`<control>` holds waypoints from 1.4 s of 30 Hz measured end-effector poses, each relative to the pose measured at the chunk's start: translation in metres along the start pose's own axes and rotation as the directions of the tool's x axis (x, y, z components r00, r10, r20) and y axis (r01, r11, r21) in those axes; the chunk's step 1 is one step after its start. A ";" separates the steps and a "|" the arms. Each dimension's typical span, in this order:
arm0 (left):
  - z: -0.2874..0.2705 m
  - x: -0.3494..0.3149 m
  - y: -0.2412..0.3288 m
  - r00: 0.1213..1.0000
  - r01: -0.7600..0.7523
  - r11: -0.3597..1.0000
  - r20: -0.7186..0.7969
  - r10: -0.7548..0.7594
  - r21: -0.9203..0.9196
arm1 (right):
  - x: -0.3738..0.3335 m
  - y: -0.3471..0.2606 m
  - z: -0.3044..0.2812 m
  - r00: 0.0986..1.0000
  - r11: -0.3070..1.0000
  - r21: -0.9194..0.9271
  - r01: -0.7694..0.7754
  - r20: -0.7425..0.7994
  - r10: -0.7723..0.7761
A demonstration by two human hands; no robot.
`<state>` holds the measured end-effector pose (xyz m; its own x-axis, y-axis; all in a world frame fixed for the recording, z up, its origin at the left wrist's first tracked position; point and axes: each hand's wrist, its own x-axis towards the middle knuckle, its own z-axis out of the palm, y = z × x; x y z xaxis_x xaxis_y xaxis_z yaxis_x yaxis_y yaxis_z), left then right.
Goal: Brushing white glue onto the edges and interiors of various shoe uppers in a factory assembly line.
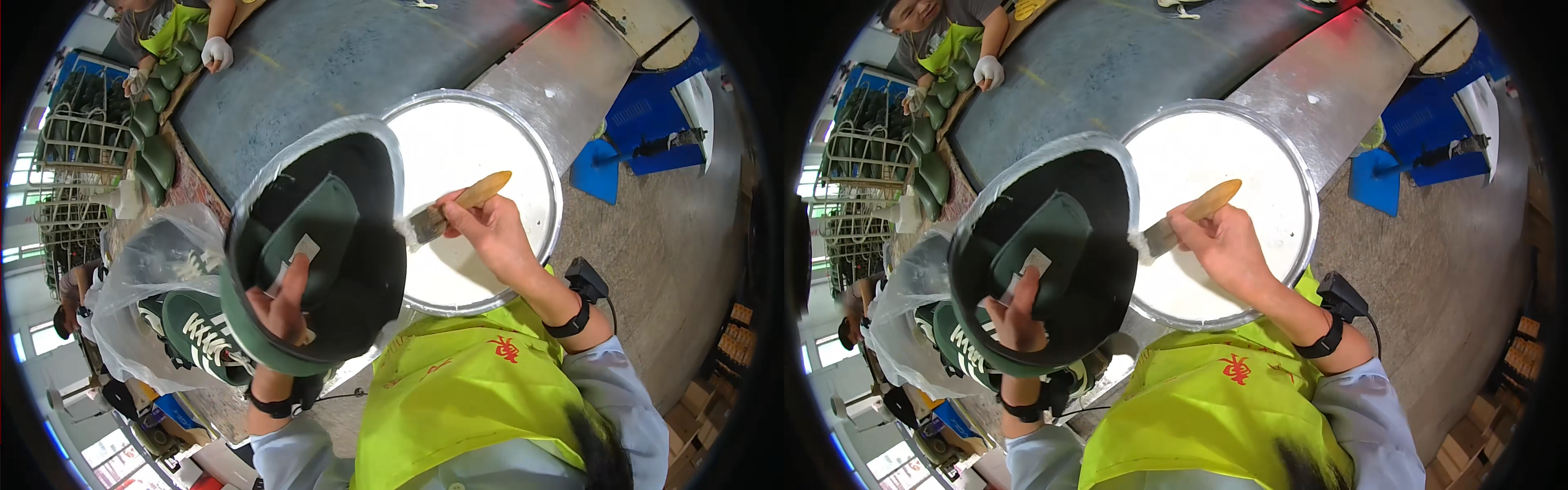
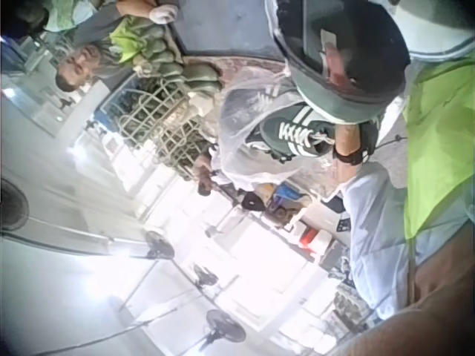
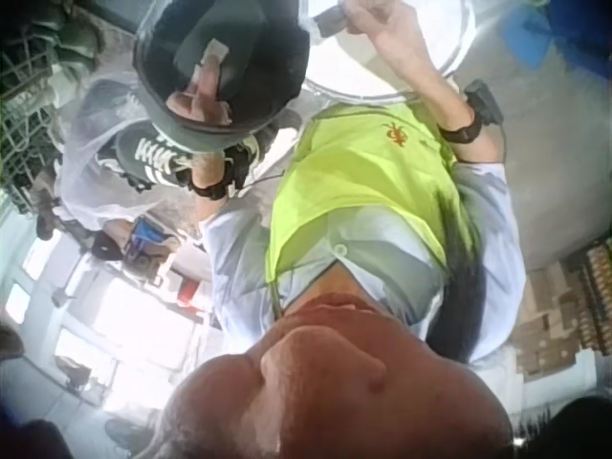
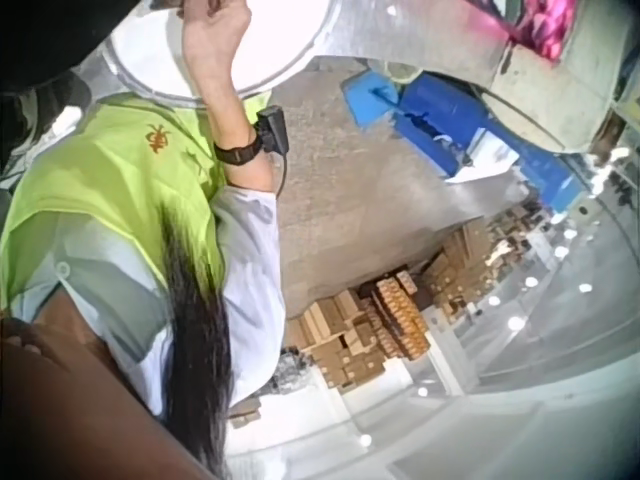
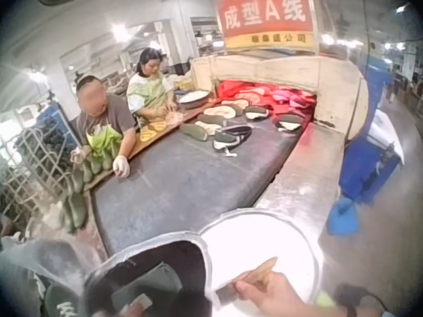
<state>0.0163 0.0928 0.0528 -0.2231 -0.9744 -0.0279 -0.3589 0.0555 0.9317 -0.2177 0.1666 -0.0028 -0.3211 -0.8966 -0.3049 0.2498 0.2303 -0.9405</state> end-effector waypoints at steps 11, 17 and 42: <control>0.024 -0.012 -0.040 0.856 0.461 0.822 0.412 -0.312 -0.335 | 0.028 -0.054 0.008 0.892 0.904 -0.043 0.424 -0.151 -0.426; 0.019 -0.003 -0.057 0.868 0.449 0.848 0.362 -0.340 -0.282 | 0.031 -0.030 0.007 0.944 0.945 -0.129 0.302 -0.097 -0.315; 0.031 0.052 -0.062 0.984 -0.172 0.985 -0.036 0.173 0.032 | -0.010 -0.025 -0.002 0.828 0.809 -0.212 0.548 0.278 -0.487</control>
<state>-0.0007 0.0452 -0.0178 -0.2494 -0.9573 0.1465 -0.3445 0.2290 0.9104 -0.2227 0.1705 0.0238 -0.1332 -0.9596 0.2479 -0.1676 -0.2247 -0.9599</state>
